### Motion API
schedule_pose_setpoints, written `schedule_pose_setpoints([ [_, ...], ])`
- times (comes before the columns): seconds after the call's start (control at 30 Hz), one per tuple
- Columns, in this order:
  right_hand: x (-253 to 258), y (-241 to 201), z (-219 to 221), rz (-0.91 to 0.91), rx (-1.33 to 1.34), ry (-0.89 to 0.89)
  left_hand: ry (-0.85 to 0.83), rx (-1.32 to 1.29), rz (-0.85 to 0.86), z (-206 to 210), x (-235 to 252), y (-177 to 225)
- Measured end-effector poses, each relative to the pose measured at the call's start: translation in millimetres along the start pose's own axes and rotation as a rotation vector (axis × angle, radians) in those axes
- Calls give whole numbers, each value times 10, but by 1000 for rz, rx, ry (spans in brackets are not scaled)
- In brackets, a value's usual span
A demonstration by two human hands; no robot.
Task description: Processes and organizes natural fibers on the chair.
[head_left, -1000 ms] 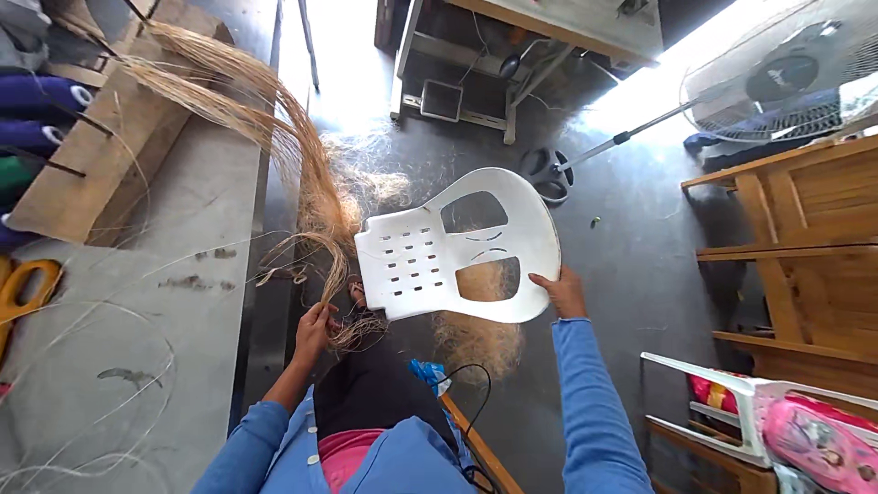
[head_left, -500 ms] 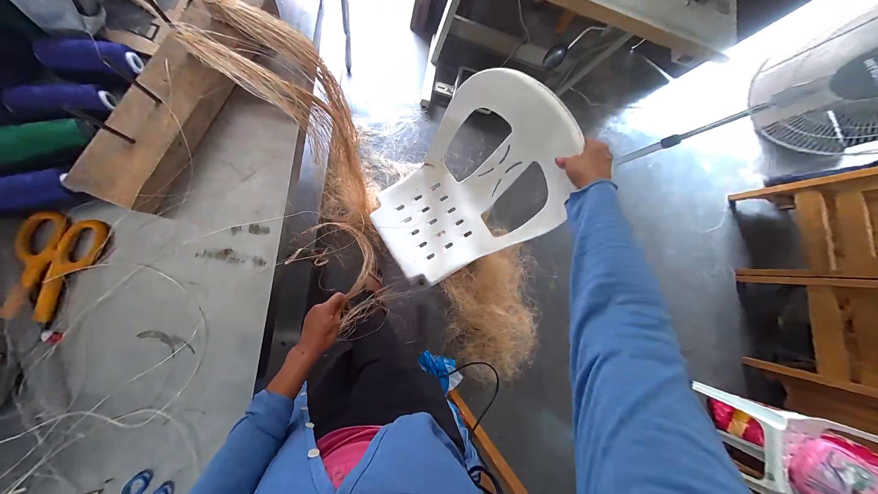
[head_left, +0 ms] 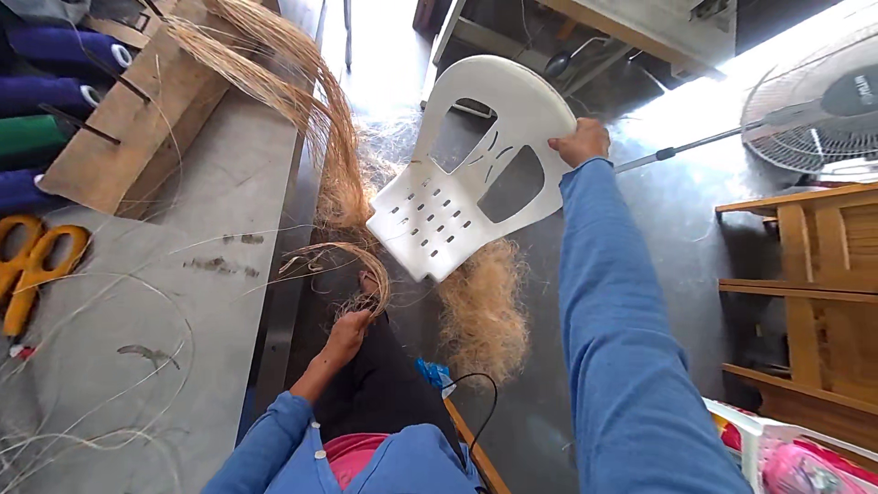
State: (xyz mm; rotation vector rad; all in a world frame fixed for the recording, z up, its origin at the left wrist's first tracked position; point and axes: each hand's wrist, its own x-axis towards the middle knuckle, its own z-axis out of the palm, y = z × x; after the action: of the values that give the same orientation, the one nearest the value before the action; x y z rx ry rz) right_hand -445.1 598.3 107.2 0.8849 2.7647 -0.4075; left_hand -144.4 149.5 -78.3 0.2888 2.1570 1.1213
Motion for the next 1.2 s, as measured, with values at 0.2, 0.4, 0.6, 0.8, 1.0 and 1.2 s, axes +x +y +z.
schedule_pose_setpoints([
  [0.2,-13,-518,-30,85,-13,29,-78,37,-64,106,300,-13],
  [0.4,-31,-877,-49,167,-21,63,-129,213,-186,92,281,-278],
  [0.6,111,-999,16,192,-28,135,-156,278,-334,34,222,-435],
  [0.8,310,-1019,58,219,-74,176,-65,238,-321,100,324,-574],
  [1.0,626,-896,71,220,-89,177,-30,163,-357,212,585,-794],
  [1.2,952,-924,76,228,-99,182,-127,339,-602,47,1022,-629],
])
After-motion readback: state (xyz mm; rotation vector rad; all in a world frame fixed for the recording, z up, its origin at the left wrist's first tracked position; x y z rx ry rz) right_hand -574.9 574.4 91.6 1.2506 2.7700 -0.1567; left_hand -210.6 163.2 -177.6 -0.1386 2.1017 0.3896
